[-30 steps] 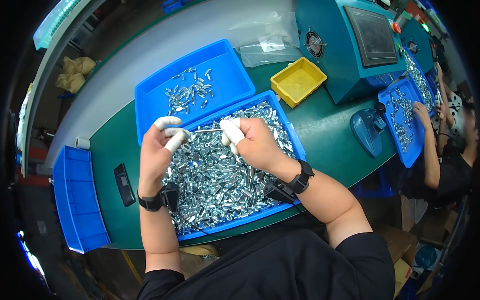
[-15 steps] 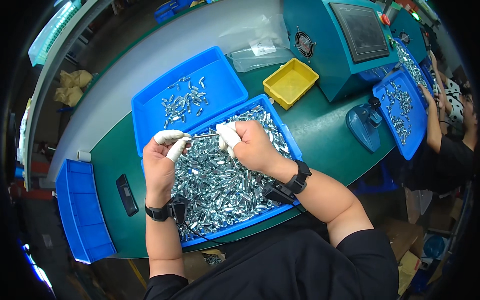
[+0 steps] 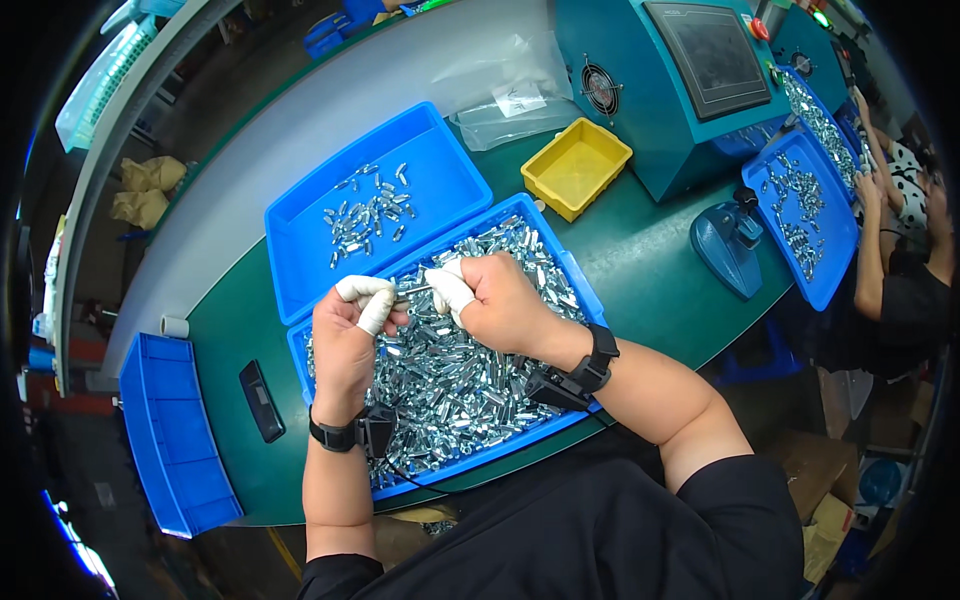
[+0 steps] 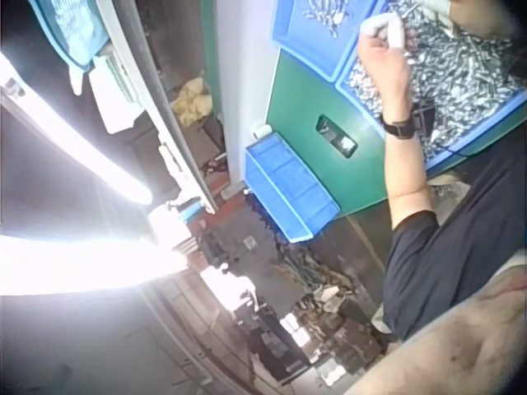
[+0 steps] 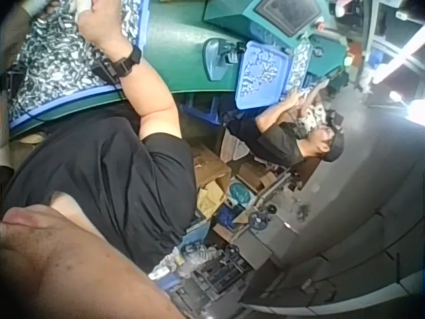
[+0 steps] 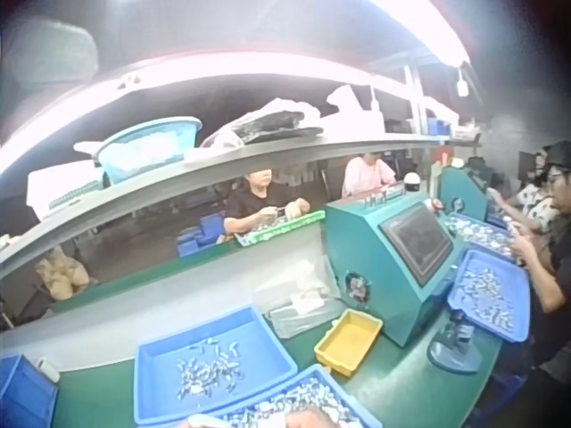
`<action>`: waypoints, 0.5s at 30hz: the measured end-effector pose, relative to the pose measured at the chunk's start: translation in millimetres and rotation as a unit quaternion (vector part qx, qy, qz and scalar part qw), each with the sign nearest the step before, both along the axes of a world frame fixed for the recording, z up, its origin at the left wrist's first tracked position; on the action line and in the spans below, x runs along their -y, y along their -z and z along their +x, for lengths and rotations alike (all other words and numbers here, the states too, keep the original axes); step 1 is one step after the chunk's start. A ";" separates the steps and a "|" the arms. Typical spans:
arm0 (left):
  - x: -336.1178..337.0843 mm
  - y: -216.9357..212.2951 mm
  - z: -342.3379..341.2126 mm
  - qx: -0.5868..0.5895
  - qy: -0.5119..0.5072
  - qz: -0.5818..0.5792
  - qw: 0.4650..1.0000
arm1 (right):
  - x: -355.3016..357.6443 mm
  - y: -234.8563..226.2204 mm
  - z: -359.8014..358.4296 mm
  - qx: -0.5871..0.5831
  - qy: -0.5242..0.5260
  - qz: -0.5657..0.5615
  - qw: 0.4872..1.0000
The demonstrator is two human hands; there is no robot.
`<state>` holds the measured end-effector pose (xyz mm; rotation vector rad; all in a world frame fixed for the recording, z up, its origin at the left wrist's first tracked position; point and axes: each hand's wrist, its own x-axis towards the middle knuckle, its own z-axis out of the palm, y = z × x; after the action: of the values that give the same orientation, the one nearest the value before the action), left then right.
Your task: Inspecting and sorting small metal clips using a handheld probe at a manual workstation.
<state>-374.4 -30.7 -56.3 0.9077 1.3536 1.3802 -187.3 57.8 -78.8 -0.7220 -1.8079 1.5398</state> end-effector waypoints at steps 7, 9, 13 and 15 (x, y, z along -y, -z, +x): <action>1.6 -2.1 21.3 0.048 0.031 -0.005 0.998 | 5.4 -9.1 2.7 -0.037 -0.035 0.041 0.998; 3.1 -0.8 26.8 0.008 0.021 0.013 1.000 | 4.9 -10.6 5.0 -0.029 -0.053 -0.013 0.998; 5.7 5.2 29.9 -0.059 0.009 0.078 0.995 | 2.5 -8.4 5.2 -0.036 -0.079 -0.163 0.983; 5.8 6.1 28.0 -0.097 0.017 0.090 0.991 | 3.9 -7.3 2.9 -0.030 -0.076 -0.174 0.981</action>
<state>-346.4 -36.4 -62.3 1.2057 1.3662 1.4345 -184.4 53.9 -71.5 -0.6994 -1.5973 1.9893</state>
